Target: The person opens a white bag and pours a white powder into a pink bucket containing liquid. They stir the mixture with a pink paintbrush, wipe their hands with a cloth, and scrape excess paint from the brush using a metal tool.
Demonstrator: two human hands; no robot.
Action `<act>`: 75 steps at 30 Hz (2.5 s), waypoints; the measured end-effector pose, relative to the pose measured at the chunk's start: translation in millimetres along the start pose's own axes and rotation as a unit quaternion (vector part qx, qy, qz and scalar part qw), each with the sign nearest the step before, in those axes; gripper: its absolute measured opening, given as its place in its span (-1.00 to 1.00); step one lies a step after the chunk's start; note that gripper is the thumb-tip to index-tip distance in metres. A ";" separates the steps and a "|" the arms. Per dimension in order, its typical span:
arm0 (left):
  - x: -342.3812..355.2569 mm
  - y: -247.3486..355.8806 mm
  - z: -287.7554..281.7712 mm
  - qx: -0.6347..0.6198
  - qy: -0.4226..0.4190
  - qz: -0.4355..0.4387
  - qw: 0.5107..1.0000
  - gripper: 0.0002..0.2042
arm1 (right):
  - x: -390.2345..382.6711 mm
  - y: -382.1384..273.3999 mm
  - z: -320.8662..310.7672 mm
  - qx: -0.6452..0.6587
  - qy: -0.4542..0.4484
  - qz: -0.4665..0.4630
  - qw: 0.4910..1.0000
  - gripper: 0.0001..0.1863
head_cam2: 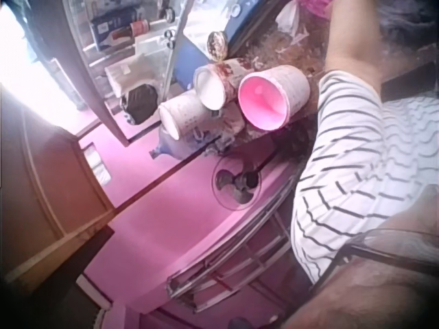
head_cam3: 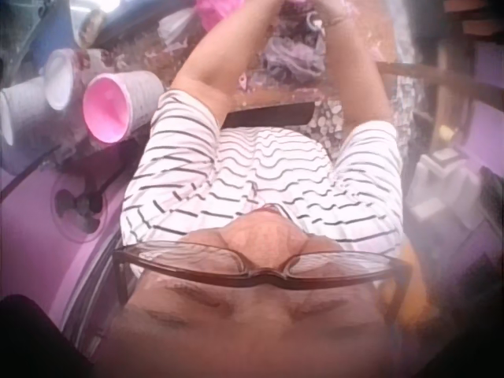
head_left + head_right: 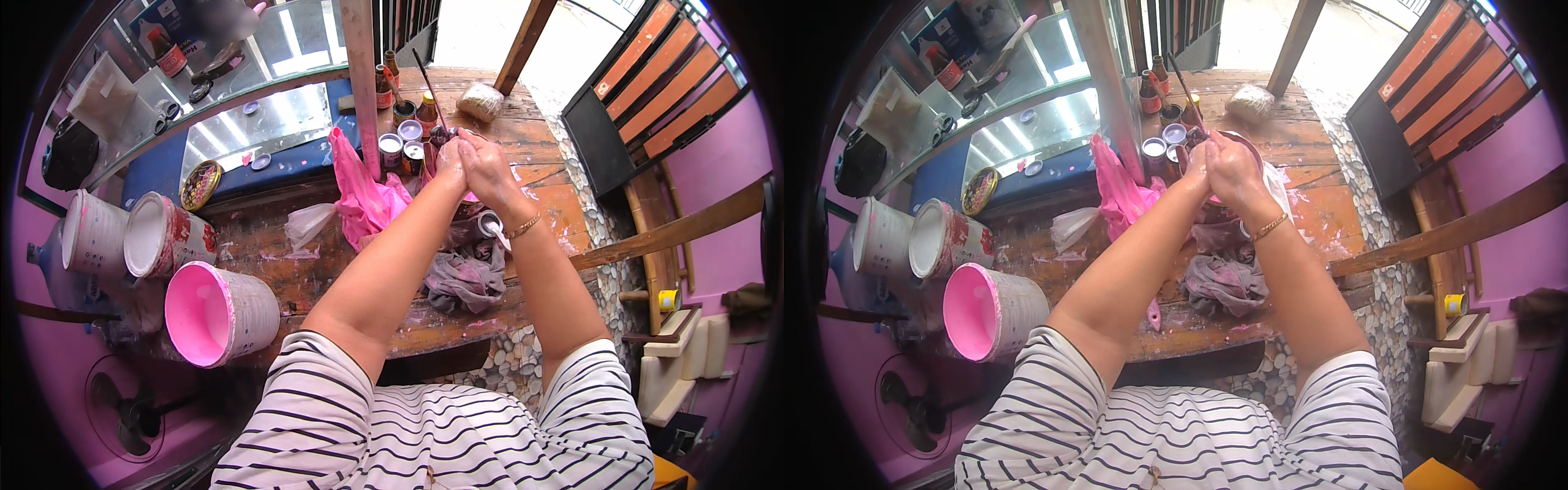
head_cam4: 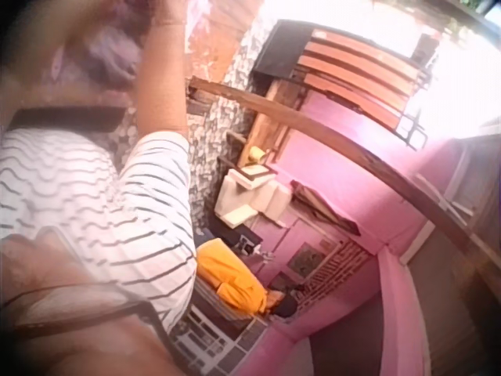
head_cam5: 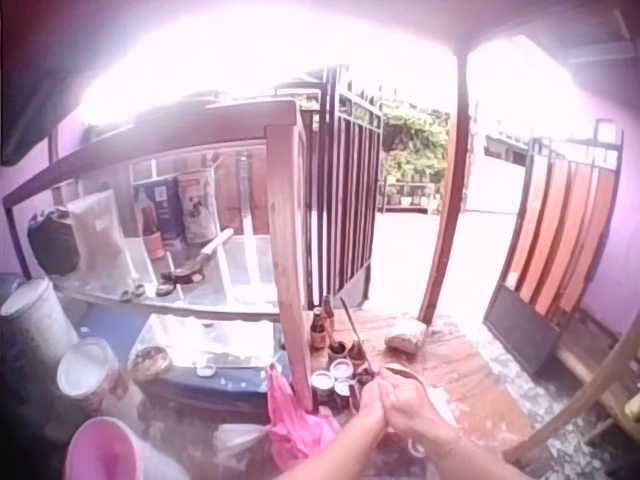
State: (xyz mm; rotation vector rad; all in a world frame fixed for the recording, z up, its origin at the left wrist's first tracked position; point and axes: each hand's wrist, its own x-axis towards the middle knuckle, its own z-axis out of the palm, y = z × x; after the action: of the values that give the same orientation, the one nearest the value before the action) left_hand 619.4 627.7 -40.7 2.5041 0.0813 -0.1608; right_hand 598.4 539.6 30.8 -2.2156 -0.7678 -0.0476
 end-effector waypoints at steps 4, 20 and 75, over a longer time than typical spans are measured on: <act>-50.7 42.8 -61.3 0.116 -0.028 0.134 0.984 -0.77 | -5.0 22.9 -30.2 -0.085 0.000 0.055 0.995 -0.73; -127.4 77.3 -98.0 0.236 0.127 0.234 0.934 -0.57 | -219.3 27.4 12.2 -0.096 -0.149 0.016 0.984 -0.87; -699.9 -186.4 109.5 -0.074 0.054 -0.216 0.972 -0.59 | -416.5 -263.8 290.6 0.075 -0.393 -0.040 0.916 -0.56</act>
State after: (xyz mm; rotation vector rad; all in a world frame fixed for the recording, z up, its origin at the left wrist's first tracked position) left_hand -102.4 698.6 -143.1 2.3109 0.6606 -0.1886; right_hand 57.1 662.8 -108.1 -2.0258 -1.2338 0.8814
